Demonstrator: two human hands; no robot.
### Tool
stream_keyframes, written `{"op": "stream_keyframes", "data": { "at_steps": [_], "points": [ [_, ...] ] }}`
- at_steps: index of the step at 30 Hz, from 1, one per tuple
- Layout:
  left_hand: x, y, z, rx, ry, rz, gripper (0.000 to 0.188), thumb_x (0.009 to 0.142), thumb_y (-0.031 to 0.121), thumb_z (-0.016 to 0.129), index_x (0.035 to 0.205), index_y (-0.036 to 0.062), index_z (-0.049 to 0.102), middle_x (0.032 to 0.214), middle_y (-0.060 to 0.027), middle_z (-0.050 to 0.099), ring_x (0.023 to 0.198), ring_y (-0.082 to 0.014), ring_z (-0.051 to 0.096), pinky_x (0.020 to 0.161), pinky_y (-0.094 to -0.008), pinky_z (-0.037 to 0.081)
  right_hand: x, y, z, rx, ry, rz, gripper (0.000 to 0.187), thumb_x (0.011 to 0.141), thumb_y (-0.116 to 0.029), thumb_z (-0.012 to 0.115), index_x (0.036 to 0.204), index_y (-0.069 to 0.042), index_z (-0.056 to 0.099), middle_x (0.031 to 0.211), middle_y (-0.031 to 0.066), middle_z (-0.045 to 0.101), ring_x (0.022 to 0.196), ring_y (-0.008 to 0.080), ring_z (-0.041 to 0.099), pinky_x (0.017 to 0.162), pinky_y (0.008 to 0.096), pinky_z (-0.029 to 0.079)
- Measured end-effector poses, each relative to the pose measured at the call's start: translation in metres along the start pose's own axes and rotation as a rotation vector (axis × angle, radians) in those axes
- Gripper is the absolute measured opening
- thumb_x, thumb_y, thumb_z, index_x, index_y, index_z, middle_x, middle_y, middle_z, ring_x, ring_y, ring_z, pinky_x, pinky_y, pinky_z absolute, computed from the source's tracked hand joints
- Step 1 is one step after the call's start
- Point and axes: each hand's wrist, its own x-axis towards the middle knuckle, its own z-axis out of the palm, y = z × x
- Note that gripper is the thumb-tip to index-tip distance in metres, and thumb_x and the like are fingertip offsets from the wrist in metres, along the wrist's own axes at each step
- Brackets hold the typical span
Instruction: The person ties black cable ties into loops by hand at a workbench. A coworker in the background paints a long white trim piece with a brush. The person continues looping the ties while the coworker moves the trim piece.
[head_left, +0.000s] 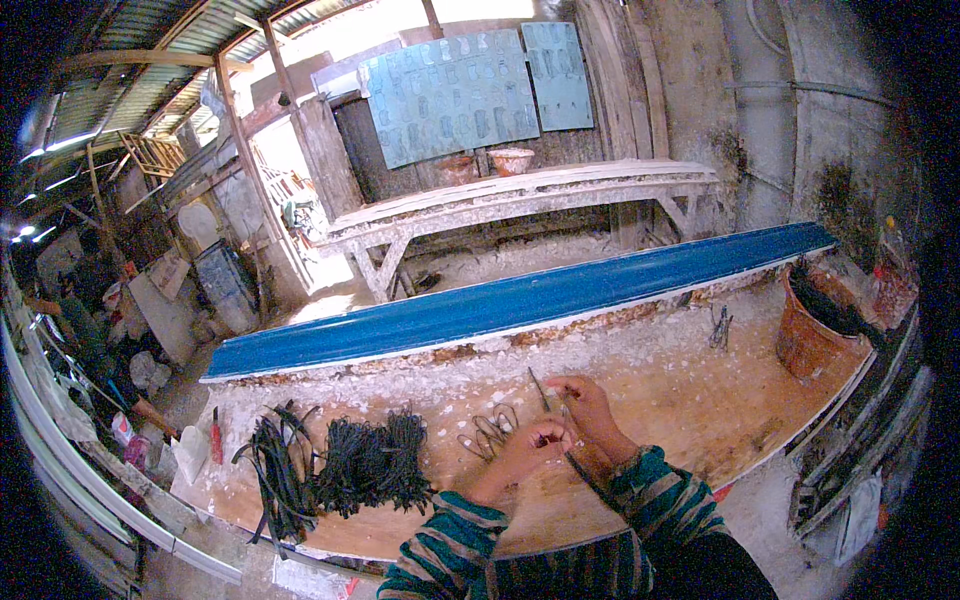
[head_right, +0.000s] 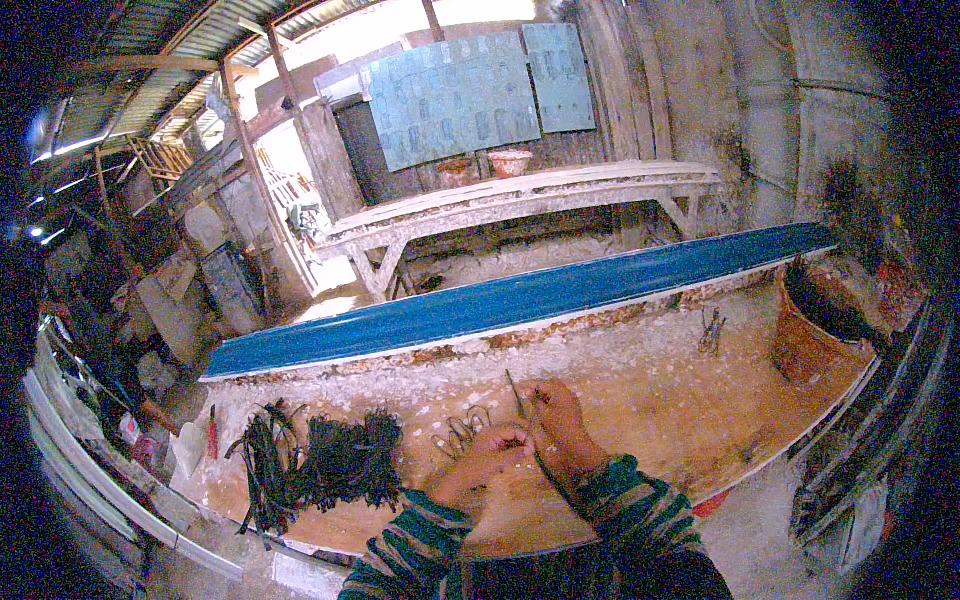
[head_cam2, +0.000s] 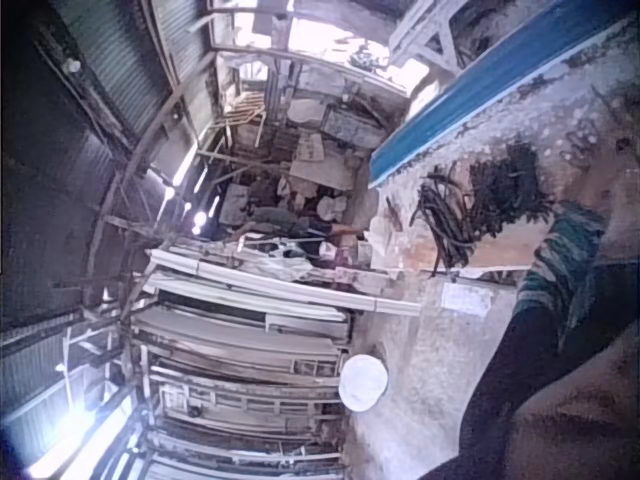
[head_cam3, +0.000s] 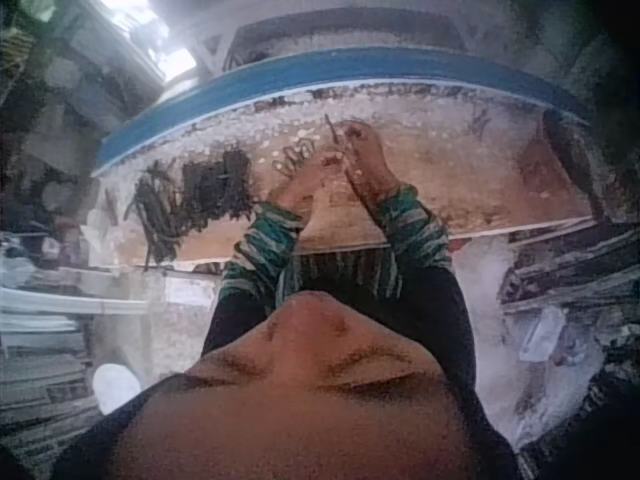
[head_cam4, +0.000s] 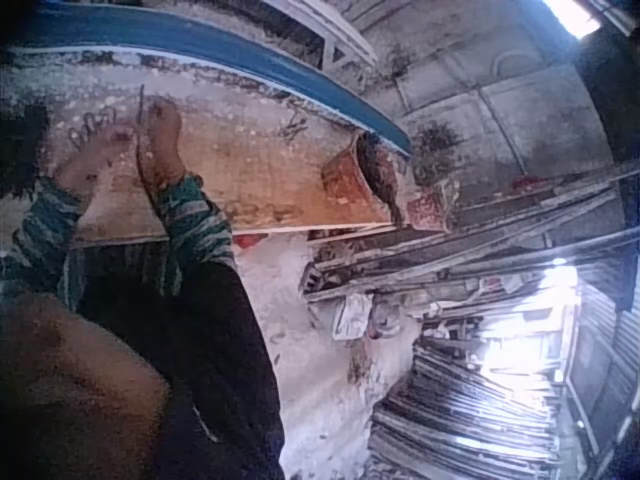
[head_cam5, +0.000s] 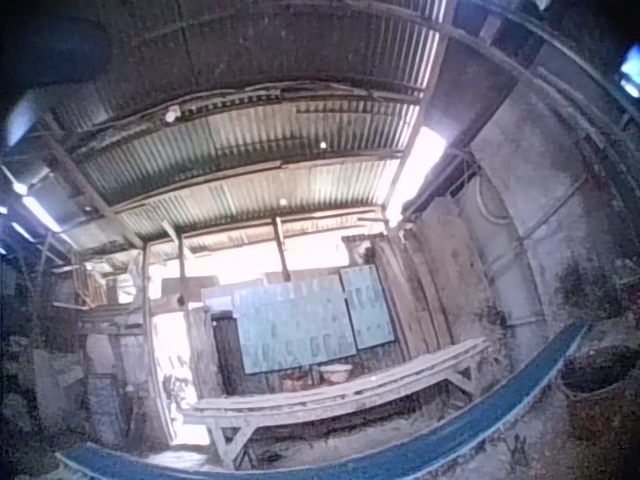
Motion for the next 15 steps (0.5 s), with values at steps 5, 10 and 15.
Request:
{"op": "stream_keyframes", "data": {
  "at_steps": [5,10,15],
  "points": [
    [0.006,-0.004,-0.014,0.302,0.459,0.154,0.01,0.077,0.012,0.06,0.084,0.0046,0.063,0.09,-0.0023,0.052,0.071,-0.0098,0.049,0.061,-0.0214,0.041,0.009,0.007,-0.011,-0.408,0.153,-0.066,0.012,0.073,-0.014,0.062,0.081,-0.006,0.065,0.076,0.0073,0.057,0.073,0.02,0.052,0.066,0.0306,0.042],
    [0.003,-0.002,-0.038,0.266,0.811,0.137,0.011,0.076,0.01,0.062,0.085,0.0055,0.065,0.089,-0.0029,0.053,0.068,-0.0093,0.049,0.059,-0.0215,0.04,0.002,-0.007,-0.008,-0.592,0.06,-0.558,0.01,0.069,-0.015,0.066,0.075,-0.006,0.065,0.076,0.0089,0.056,0.075,0.022,0.052,0.067,0.032,0.042],
    [0.002,-0.017,-0.055,0.227,0.925,0.056,0.01,0.077,0.01,0.06,0.085,0.0054,0.065,0.086,-0.0033,0.056,0.066,-0.0091,0.049,0.056,-0.0211,0.039,-0.008,-0.004,0.006,-0.279,-0.055,-0.178,0.016,0.063,-0.018,0.071,0.07,-0.006,0.064,0.081,0.0122,0.057,0.08,0.0279,0.053,0.071,0.0366,0.044]
  ]
}}
